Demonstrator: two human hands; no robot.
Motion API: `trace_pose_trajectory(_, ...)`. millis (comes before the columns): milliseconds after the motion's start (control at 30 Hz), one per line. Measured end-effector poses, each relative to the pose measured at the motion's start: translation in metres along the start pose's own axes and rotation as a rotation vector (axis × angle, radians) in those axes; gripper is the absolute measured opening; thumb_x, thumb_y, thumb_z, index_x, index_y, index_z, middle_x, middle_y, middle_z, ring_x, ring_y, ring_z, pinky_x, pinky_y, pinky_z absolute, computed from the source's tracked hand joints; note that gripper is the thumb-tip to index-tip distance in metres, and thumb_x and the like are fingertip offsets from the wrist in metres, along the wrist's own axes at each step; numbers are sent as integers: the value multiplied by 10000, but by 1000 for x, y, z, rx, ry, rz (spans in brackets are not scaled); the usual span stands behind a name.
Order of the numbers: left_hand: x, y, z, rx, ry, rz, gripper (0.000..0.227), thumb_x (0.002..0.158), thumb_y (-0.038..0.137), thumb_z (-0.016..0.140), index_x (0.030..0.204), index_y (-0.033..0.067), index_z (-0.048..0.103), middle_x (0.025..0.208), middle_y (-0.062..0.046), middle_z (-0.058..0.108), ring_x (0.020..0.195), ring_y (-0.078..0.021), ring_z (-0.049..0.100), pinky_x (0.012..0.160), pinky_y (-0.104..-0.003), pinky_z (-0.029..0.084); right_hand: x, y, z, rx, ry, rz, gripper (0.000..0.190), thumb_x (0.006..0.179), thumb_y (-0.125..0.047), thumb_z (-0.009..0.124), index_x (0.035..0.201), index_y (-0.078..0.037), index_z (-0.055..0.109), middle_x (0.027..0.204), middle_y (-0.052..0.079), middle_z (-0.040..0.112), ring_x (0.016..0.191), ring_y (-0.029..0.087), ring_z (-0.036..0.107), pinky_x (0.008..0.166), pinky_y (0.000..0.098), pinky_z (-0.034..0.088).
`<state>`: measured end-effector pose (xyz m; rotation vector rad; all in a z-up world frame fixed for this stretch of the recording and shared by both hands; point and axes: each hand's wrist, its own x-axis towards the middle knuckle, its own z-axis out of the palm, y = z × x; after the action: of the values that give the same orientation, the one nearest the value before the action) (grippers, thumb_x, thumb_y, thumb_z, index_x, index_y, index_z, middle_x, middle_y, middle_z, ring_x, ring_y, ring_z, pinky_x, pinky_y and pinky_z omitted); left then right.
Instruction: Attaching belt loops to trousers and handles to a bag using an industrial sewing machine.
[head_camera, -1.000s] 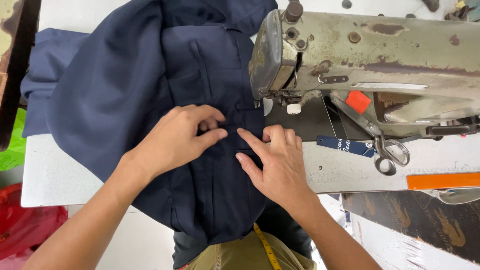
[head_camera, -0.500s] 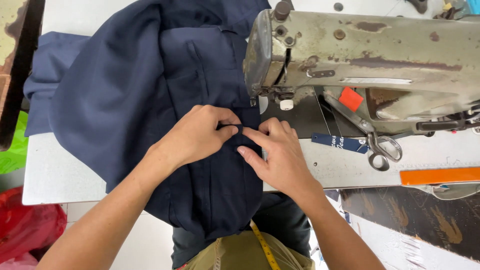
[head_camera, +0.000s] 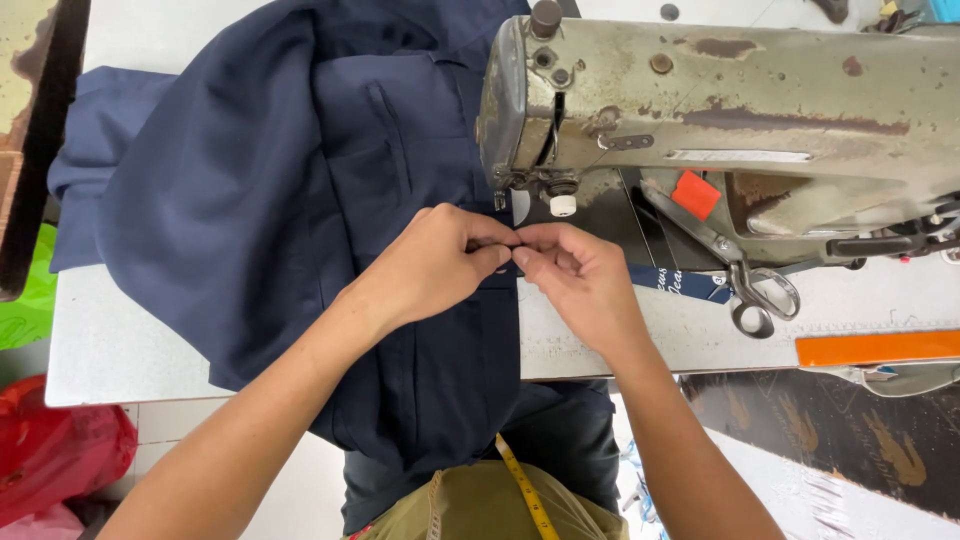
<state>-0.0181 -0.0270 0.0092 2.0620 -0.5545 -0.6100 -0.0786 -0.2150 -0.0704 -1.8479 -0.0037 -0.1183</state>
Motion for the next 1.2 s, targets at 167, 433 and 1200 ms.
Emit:
trace_pose_trajectory(167,-22,-1,6,-165,119,74,251,965,129,587,1099,57,787,858,-127,812,777,-216,786,663,-364,645,-11,-11,11,300,-47,-27,211,914,-46,757,1108,37,738,882,143,733,758,171,727,689,320,643)
trace_pose_trajectory(433,-45,-20,4,-191,205,244,235,979,91,635,1180,49,750,1076,-156,770,962,-288,765,776,-389,640,-39,-16,0,310,-91,-236,171,901,45,712,1063,95,727,884,171,716,704,172,724,678,322,645)
trace_pose_trajectory(1200,-59,-24,13,-295,73,83,144,946,38,633,1014,20,758,702,-76,707,662,-124,629,643,-289,573,-46,-67,-21,443,-582,-158,342,862,104,478,1120,98,702,1093,241,725,937,216,728,871,522,635)
